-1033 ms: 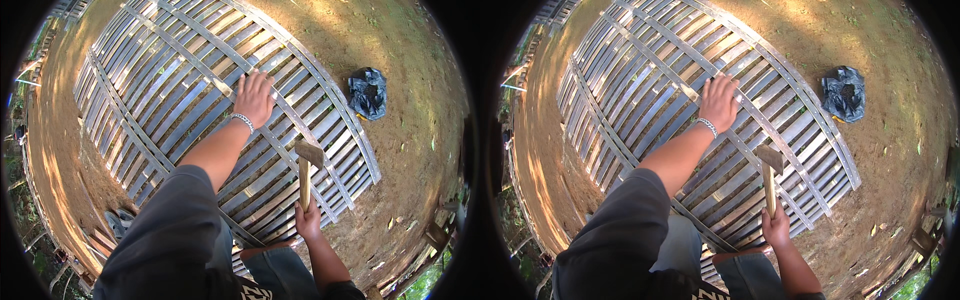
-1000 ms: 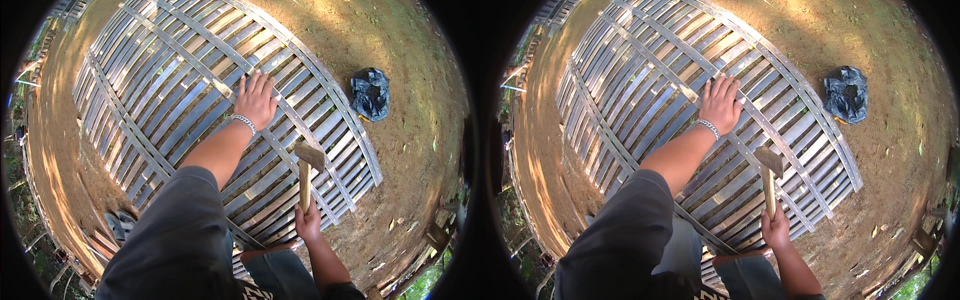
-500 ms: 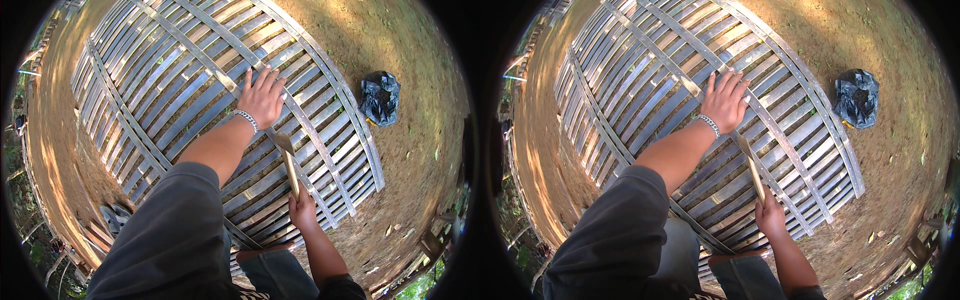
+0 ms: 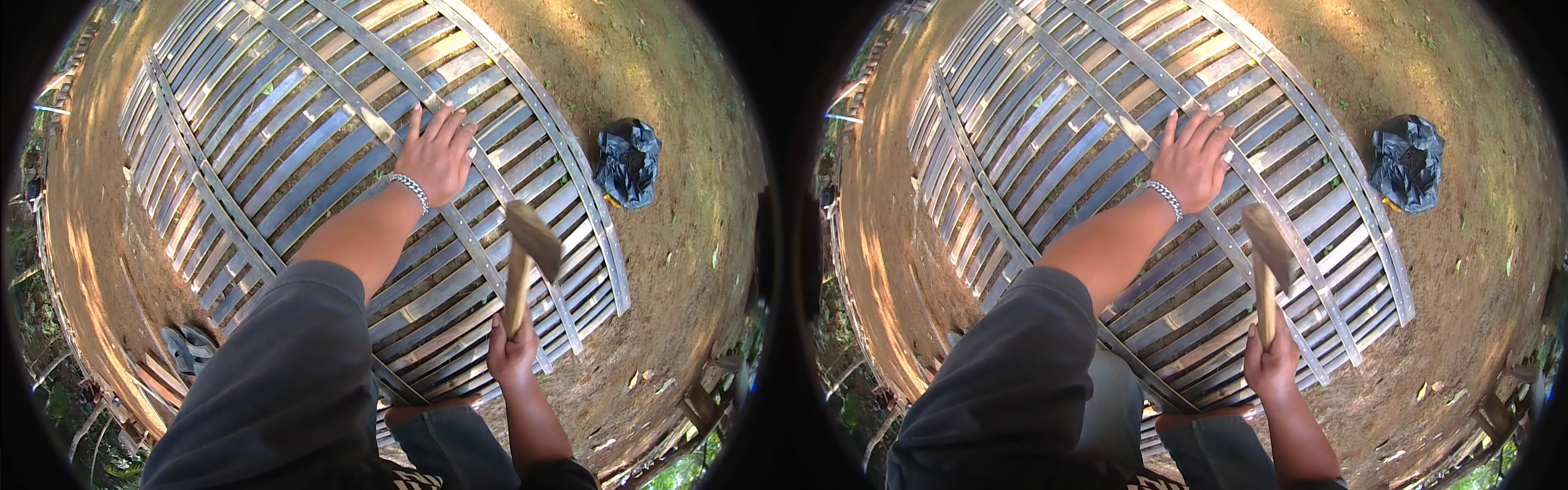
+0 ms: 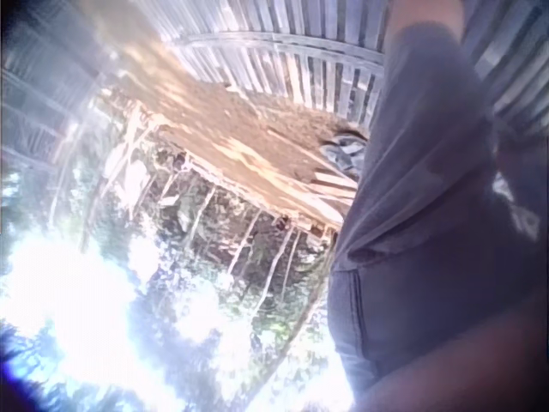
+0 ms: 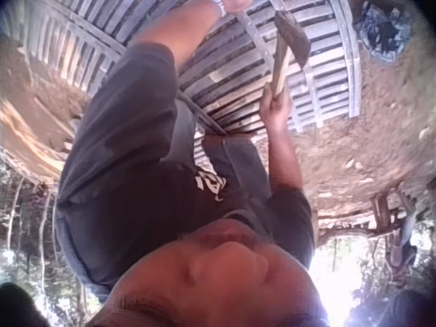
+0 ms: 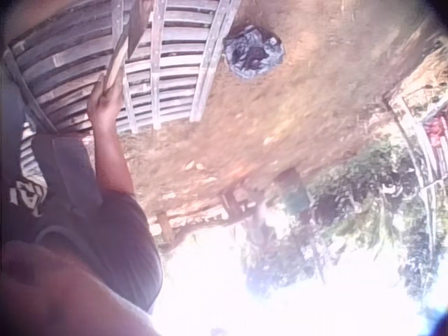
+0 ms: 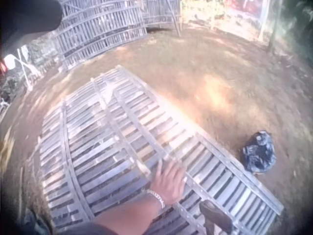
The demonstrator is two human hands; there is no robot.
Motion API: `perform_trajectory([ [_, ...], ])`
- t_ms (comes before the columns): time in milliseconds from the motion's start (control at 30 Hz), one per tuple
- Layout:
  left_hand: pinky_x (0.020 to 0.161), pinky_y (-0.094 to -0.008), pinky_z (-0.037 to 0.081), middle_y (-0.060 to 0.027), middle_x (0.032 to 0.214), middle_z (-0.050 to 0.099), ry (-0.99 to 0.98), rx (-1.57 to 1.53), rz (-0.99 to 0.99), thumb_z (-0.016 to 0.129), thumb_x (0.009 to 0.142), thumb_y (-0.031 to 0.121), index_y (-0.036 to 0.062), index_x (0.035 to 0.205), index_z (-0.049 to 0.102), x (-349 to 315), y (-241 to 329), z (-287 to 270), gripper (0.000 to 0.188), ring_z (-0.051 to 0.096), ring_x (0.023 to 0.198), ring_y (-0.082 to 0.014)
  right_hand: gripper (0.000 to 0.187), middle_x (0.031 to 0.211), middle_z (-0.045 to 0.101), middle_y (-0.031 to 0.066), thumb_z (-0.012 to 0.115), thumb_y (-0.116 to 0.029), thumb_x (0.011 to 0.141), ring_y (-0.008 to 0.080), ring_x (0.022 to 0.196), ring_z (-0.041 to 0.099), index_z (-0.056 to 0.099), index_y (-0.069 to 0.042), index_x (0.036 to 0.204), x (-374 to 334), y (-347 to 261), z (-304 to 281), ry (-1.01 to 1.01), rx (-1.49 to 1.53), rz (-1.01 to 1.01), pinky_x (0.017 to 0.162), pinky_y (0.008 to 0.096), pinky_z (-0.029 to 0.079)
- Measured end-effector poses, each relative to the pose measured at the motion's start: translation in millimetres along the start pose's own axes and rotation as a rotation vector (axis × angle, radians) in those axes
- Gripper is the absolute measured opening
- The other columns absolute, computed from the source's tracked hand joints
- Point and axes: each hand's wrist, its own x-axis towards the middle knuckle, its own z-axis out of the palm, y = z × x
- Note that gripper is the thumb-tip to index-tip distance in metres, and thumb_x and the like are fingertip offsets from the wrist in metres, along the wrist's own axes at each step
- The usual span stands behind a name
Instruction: The person hammers nails into a curved wooden slat structure using a hammer. They retrieve nails from a black plastic bag and secure the slats in place, moving along the structure as they work.
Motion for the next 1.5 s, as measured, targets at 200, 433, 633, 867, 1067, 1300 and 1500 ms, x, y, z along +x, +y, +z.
perform_trajectory([
  [200, 0.125, -0.0617, 0.014, -0.0117, 0.153, 0.048, 0.008, 0.015, 0.001, 0.051, 0.1, 0.027, 0.0102, 0.143, 0.054, 6, 0, 0, 0.047, 0.031, 0.152, -0.0299, 0.046, 0.096, 0.069, 0.0315, 0.065, -0.008, 0.095, 0.0483, 0.083, 0.07, 0.051, 0.0, 0.138, 0, 28, 14, -0.269, -0.238, 0.164, 0.07, 0.0524, 0.057],
  [433, 0.125, -0.0623, 0.015, -0.0122, 0.153, 0.049, 0.001, -0.009, 0.007, 0.051, 0.1, 0.026, 0.0093, 0.142, 0.055, 5, -1, -2, 0.046, 0.03, 0.152, -0.0305, 0.043, 0.086, 0.066, 0.0239, 0.063, 0.001, 0.093, 0.0385, 0.07, 0.069, 0.054, 0.002, 0.135, -15, 37, 10, 0.056, 0.048, -0.238, 0.066, 0.0408, 0.056],
  [633, 0.124, -0.0626, 0.016, -0.0124, 0.151, 0.05, 0.03, -0.011, -0.005, 0.053, 0.098, 0.025, 0.0088, 0.141, 0.056, 7, -1, -2, 0.046, 0.032, 0.151, -0.0307, 0.046, 0.09, 0.067, 0.0255, 0.064, -0.001, 0.092, 0.0463, 0.075, 0.068, 0.054, -0.001, 0.136, -2, 33, 19, -0.025, -0.158, -0.103, 0.067, 0.0466, 0.056],
  [867, 0.124, -0.0627, 0.016, -0.0118, 0.15, 0.051, 0.029, -0.015, 0.007, 0.054, 0.097, 0.024, 0.0084, 0.14, 0.056, 6, 0, -3, 0.045, 0.033, 0.15, -0.0304, 0.04, 0.098, 0.07, 0.025, 0.063, 0.0, 0.093, 0.0395, 0.082, 0.073, 0.057, 0.004, 0.132, -7, 39, 25, -0.111, -0.262, -0.016, 0.072, 0.0409, 0.058],
  [1067, 0.124, -0.0629, 0.017, -0.0116, 0.15, 0.051, 0.047, -0.037, 0.009, 0.054, 0.097, 0.023, 0.0086, 0.139, 0.056, 5, -2, -3, 0.044, 0.033, 0.15, -0.0307, 0.034, 0.096, 0.071, 0.0205, 0.065, 0.003, 0.091, 0.0349, 0.078, 0.072, 0.063, 0.004, 0.125, -15, 44, 20, 0.093, -0.051, -0.264, 0.072, 0.0408, 0.057],
  [1300, 0.124, -0.0628, 0.017, -0.0117, 0.15, 0.051, 0.048, -0.009, 0.005, 0.053, 0.097, 0.023, 0.0084, 0.139, 0.056, 10, -4, -3, 0.044, 0.032, 0.151, -0.0311, 0.045, 0.095, 0.069, 0.0278, 0.067, -0.001, 0.092, 0.0446, 0.081, 0.07, 0.054, 0.007, 0.134, -1, 45, 26, 0.021, -0.123, -0.141, 0.073, 0.0473, 0.057],
  [1500, 0.124, -0.0629, 0.017, -0.0125, 0.15, 0.051, 0.019, -0.028, 0.001, 0.053, 0.097, 0.022, 0.0084, 0.139, 0.056, 6, 0, -3, 0.043, 0.032, 0.151, -0.0316, 0.039, 0.1, 0.069, 0.0281, 0.064, -0.001, 0.094, 0.0427, 0.084, 0.071, 0.055, 0.005, 0.131, 0, 34, 24, -0.209, -0.32, 0.039, 0.073, 0.0463, 0.057],
])
